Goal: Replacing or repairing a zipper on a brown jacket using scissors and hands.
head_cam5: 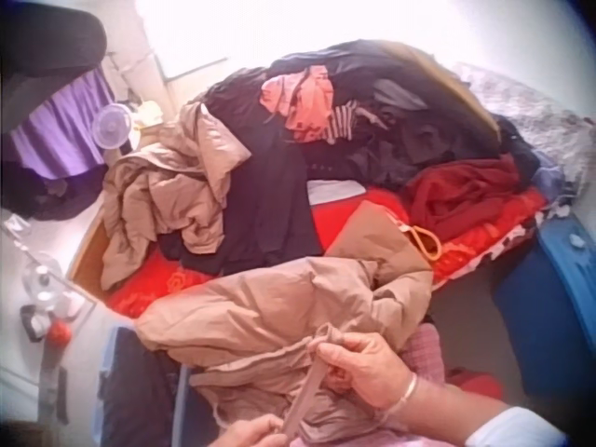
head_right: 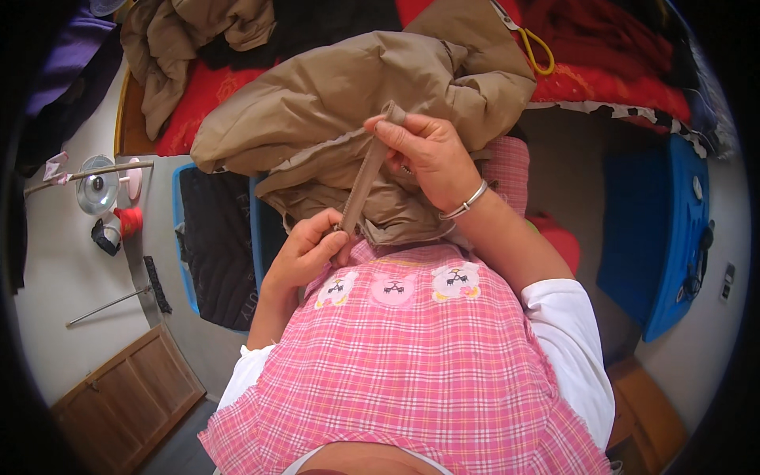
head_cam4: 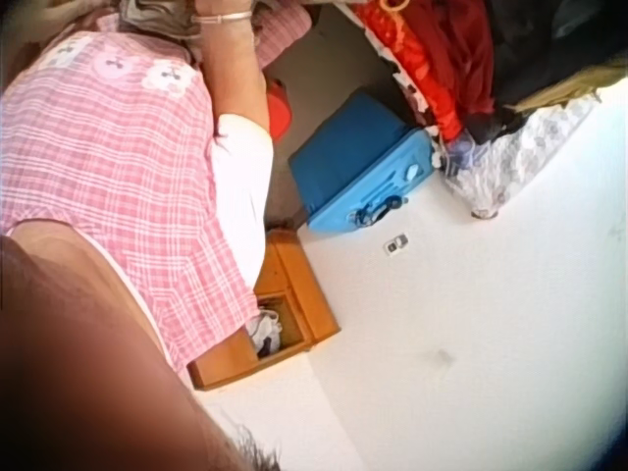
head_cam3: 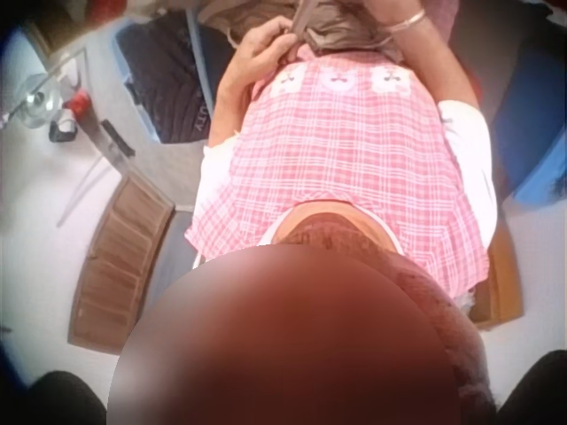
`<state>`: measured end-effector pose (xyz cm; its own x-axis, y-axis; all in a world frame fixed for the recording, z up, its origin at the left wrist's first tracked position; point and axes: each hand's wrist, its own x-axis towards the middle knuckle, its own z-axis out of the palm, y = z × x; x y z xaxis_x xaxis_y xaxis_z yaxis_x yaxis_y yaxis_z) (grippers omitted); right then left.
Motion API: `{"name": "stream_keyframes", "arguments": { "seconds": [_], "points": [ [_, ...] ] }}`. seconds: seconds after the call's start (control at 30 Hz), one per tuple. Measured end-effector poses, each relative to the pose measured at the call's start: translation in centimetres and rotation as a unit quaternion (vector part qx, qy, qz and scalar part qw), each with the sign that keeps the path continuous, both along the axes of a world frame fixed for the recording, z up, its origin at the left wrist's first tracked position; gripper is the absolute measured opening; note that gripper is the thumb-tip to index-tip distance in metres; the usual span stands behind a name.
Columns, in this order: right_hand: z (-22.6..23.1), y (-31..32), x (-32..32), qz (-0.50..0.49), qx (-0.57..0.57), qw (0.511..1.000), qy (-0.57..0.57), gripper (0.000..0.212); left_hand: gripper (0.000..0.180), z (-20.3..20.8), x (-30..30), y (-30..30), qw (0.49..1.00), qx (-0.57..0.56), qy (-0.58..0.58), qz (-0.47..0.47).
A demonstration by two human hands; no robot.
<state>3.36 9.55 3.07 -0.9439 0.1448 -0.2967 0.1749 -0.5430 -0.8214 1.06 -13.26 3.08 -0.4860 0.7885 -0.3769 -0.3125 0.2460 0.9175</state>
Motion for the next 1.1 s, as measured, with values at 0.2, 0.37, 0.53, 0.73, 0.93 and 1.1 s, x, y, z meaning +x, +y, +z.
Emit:
{"name": "stream_keyframes", "arguments": {
  "seconds": [0.2,0.37,0.53,0.73,0.93,1.1],
  "points": [
    [0.1,2.5,-0.3,-0.082,-0.014,0.996,0.043,0.018,0.009,0.0,0.1,-0.6,0.998,-0.033,0.027,-0.036],
    [0.6,3.2,0.0,-0.096,0.032,0.993,0.053,0.02,0.016,-0.9,-0.1,-0.2,0.995,-0.043,0.067,-0.066],
    [0.2,3.1,0.4,-0.069,0.052,0.996,0.036,0.021,0.035,-0.4,0.1,2.2,0.982,0.007,0.182,-0.052],
    [0.3,2.8,0.6,-0.044,-0.015,0.998,0.04,0.024,0.033,-1.1,-0.5,5.0,0.996,0.078,-0.035,0.03],
    [0.0,2.7,1.3,0.015,0.033,0.999,0.027,0.028,0.014,-1.8,-0.1,5.4,0.978,0.135,-0.102,0.12],
    [0.1,1.6,2.3,0.144,0.155,0.977,0.025,0.022,0.011,-1.7,-0.1,5.4,0.98,0.122,-0.078,0.136]
  ]
}}
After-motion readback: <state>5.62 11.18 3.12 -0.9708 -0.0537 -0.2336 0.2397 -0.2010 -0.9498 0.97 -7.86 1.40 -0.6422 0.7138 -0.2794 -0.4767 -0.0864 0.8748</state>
